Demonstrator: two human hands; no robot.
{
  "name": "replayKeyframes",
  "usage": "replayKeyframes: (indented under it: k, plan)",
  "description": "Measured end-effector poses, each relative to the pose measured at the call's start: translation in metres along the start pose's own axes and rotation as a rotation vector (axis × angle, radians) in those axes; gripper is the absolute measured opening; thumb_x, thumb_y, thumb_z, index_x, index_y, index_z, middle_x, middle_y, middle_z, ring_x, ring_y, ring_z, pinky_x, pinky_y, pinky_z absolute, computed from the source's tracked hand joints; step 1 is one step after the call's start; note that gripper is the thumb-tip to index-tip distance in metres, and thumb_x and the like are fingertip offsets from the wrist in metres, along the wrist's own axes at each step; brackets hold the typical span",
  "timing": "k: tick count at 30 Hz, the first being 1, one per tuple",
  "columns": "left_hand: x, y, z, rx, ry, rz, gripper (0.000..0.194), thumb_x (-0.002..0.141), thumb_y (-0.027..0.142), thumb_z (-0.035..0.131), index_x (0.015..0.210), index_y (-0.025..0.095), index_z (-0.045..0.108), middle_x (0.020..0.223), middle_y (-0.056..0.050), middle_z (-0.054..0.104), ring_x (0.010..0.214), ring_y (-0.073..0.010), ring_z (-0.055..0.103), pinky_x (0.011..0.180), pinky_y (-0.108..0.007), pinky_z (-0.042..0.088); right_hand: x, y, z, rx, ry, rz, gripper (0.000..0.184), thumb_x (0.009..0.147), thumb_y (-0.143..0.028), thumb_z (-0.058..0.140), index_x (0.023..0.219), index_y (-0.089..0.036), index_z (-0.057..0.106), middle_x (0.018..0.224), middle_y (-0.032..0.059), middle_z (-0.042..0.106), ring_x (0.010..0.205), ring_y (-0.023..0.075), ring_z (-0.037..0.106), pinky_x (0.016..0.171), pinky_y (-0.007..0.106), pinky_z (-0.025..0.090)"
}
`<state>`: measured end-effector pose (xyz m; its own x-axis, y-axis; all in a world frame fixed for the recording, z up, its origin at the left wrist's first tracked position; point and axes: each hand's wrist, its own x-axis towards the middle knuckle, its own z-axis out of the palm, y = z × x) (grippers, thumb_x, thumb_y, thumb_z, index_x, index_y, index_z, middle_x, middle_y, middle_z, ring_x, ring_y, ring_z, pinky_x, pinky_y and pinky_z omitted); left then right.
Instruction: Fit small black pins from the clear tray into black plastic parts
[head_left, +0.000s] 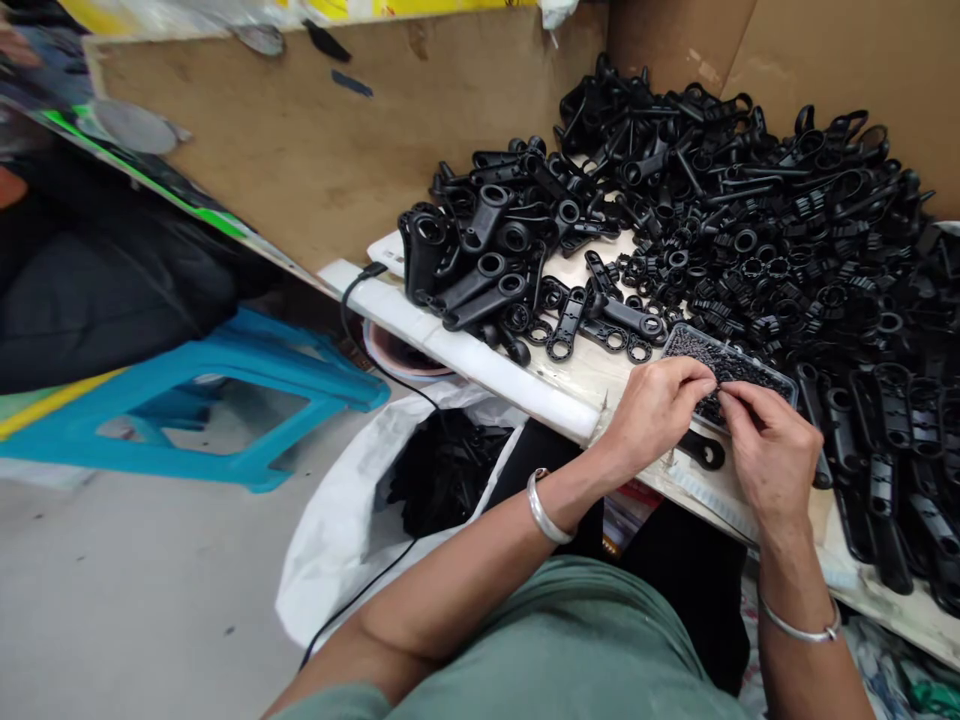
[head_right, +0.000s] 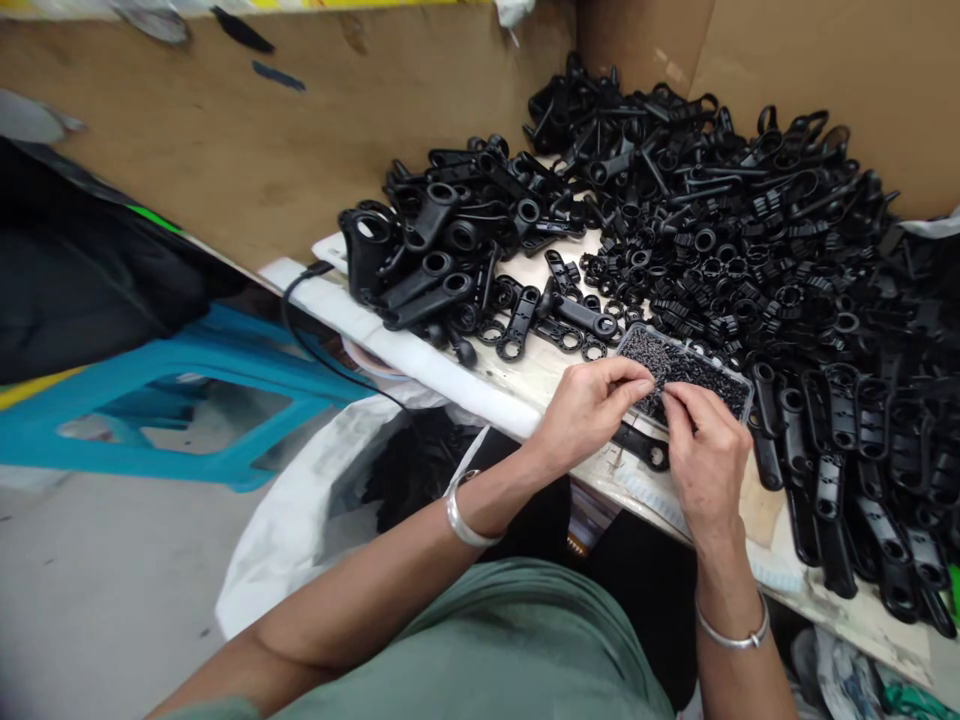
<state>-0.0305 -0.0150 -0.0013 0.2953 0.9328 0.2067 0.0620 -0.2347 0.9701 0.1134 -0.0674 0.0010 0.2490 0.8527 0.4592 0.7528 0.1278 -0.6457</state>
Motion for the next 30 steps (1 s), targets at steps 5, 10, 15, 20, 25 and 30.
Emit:
replayKeyframes:
  k: [5, 10, 15, 20, 25, 30]
  plan:
    - [-0.002, -0.002, 0.004, -0.373, -0.019, -0.159, 0.006, 0.080, 0.012, 0.067, 0.084, 0.013, 0.072, 0.078, -0.002, 0.072, 0.073, -0.0114, 0.064, 0.073, -0.023, 0.053, -0.005, -0.002, -0.014, 0.399, -0.095, 0.373, 0.023, 0.078, -0.037, 0.078, 0.094, -0.020, 0.079, 0.074, 0.0028, 0.073, 0.055, 0.0141, 0.064, 0.055, 0.030, 0.058]
    - [-0.009, 0.002, 0.006, -0.590, -0.024, -0.246, 0.013, 0.073, 0.007, 0.071, 0.085, 0.012, 0.070, 0.076, -0.001, 0.070, 0.072, -0.0097, 0.066, 0.071, -0.020, 0.054, -0.018, -0.006, -0.019, 0.579, -0.078, 0.412, 0.023, 0.076, -0.033, 0.081, 0.095, -0.020, 0.078, 0.081, 0.0047, 0.075, 0.062, 0.0152, 0.068, 0.060, 0.031, 0.060]
    - [-0.015, 0.006, 0.007, -0.642, -0.039, -0.281, 0.016, 0.071, 0.004, 0.071, 0.085, 0.012, 0.069, 0.076, -0.001, 0.072, 0.072, -0.0099, 0.068, 0.072, -0.021, 0.057, -0.026, -0.011, -0.013, 0.592, 0.013, 0.396, 0.019, 0.075, -0.030, 0.082, 0.090, -0.019, 0.077, 0.078, 0.0037, 0.074, 0.063, 0.0157, 0.069, 0.060, 0.030, 0.061]
    - [-0.017, 0.006, 0.008, -0.617, -0.047, -0.276, 0.017, 0.071, 0.005, 0.073, 0.086, 0.012, 0.069, 0.076, -0.002, 0.073, 0.072, -0.0109, 0.070, 0.072, -0.022, 0.058, -0.029, -0.011, -0.011, 0.532, 0.057, 0.381, 0.021, 0.075, -0.033, 0.081, 0.089, -0.018, 0.076, 0.078, 0.0043, 0.074, 0.061, 0.0161, 0.068, 0.058, 0.030, 0.060]
    - [-0.019, 0.007, 0.009, -0.618, -0.059, -0.309, 0.018, 0.071, 0.006, 0.074, 0.087, 0.012, 0.070, 0.076, -0.002, 0.073, 0.071, -0.0120, 0.070, 0.071, -0.023, 0.058, -0.031, -0.009, -0.012, 0.464, 0.059, 0.339, 0.018, 0.077, -0.033, 0.080, 0.089, -0.019, 0.076, 0.082, 0.0035, 0.074, 0.060, 0.0148, 0.067, 0.057, 0.029, 0.058]
    - [-0.020, 0.007, 0.009, -0.582, -0.064, -0.293, 0.017, 0.071, 0.003, 0.073, 0.085, 0.012, 0.070, 0.075, -0.002, 0.073, 0.070, -0.0106, 0.069, 0.069, -0.020, 0.057, -0.033, -0.013, -0.013, 0.343, 0.060, 0.197, 0.009, 0.081, -0.029, 0.076, 0.088, -0.022, 0.076, 0.090, 0.0026, 0.072, 0.065, 0.0137, 0.067, 0.062, 0.029, 0.059]
